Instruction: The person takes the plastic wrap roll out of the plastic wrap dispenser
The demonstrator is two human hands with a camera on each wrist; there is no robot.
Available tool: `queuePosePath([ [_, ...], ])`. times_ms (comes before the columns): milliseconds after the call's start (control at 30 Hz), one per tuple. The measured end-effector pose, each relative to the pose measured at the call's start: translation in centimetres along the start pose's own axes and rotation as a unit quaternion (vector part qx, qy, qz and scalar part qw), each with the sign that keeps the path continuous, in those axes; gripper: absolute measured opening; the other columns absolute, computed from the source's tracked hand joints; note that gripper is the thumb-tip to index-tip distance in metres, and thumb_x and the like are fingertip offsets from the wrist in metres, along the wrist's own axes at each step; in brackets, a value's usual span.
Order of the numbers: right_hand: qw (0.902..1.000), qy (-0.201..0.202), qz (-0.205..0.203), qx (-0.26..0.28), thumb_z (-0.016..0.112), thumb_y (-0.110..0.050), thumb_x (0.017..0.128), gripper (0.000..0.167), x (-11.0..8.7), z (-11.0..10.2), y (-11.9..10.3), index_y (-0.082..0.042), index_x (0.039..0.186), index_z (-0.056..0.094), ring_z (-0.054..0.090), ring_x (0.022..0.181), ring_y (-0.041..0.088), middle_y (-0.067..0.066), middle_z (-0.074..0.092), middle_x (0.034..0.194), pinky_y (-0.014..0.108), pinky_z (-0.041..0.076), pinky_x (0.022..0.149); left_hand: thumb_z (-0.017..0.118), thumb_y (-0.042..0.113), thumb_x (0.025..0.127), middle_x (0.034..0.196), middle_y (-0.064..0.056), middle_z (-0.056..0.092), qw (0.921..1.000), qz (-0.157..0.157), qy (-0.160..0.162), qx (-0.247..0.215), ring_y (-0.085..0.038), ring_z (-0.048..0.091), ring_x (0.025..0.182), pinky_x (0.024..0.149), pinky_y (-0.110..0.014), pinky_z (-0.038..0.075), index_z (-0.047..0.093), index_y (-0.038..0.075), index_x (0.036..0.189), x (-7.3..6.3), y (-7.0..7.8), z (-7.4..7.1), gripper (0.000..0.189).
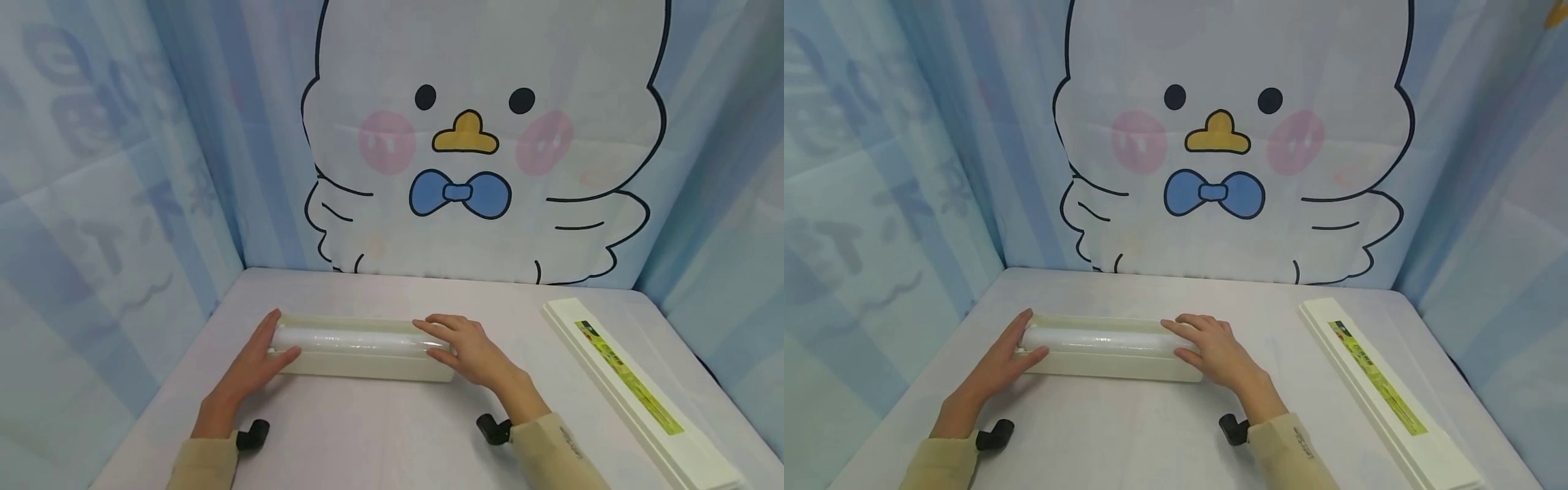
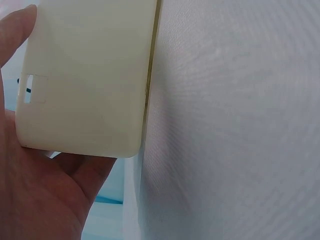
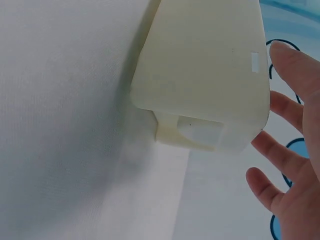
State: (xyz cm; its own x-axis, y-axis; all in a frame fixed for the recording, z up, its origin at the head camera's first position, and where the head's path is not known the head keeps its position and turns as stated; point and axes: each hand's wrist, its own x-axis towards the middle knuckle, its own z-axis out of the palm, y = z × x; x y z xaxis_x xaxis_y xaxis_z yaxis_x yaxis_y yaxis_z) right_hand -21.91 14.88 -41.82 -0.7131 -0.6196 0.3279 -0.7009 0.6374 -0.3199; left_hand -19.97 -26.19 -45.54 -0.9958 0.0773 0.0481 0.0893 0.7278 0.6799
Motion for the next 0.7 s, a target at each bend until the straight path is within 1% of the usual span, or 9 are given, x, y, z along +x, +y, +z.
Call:
queuePosePath([
  [200, 0.9986, -0.045, 0.021, -0.018, 0.072, -0.024, 0.096, 0.050, 0.7, -0.1, -0.3, -0.021, 0.144, 0.059, 0.053, 0.128, 0.031, 0.006, 0.061, 0.135, 0.060, 0.039, 0.100, 0.063, 0.054, 0.096, 0.165, -0.025, 0.007, 1.0000, 0.001, -0.002, -0.004, -0.048, 0.014, 0.148, 0.114, -0.067, 0.015, 0.009, 0.000, 0.161, -0.1, 0.1, -0.1, 0.100],
  [300, 0.9977, -0.059, 0.025, -0.022, 0.072, -0.023, 0.095, 0.048, 1.0, -0.1, -0.4, -0.021, 0.142, 0.062, 0.054, 0.126, 0.031, 0.005, 0.064, 0.133, 0.058, 0.040, 0.099, 0.063, 0.053, 0.096, 0.165, -0.025, 0.008, 1.0000, 0.001, -0.001, -0.004, -0.048, 0.014, 0.148, 0.114, -0.067, 0.015, 0.009, 0.000, 0.161, 0.0, 0.1, 0.0, 0.099],
  [467, 0.9967, -0.070, 0.030, -0.028, 0.074, -0.020, 0.094, 0.044, 1.3, 0.0, -0.6, -0.020, 0.137, 0.066, 0.055, 0.124, 0.032, 0.004, 0.066, 0.129, 0.058, 0.040, 0.098, 0.063, 0.055, 0.095, 0.165, -0.025, 0.008, 1.0000, 0.000, 0.000, -0.002, -0.048, 0.015, 0.148, 0.114, -0.067, 0.016, 0.010, 0.001, 0.161, 0.0, 0.0, 0.1, 0.100],
  [700, 0.9955, -0.077, 0.029, -0.048, 0.074, -0.019, 0.094, 0.043, 1.5, 0.0, -0.9, -0.021, 0.136, 0.067, 0.056, 0.123, 0.032, 0.005, 0.066, 0.129, 0.058, 0.039, 0.099, 0.064, 0.049, 0.096, 0.165, -0.025, 0.009, 0.9995, 0.028, 0.008, -0.011, -0.046, 0.012, 0.149, 0.115, -0.066, 0.016, 0.011, -0.002, 0.160, 0.0, -0.4, 0.0, 0.097],
])
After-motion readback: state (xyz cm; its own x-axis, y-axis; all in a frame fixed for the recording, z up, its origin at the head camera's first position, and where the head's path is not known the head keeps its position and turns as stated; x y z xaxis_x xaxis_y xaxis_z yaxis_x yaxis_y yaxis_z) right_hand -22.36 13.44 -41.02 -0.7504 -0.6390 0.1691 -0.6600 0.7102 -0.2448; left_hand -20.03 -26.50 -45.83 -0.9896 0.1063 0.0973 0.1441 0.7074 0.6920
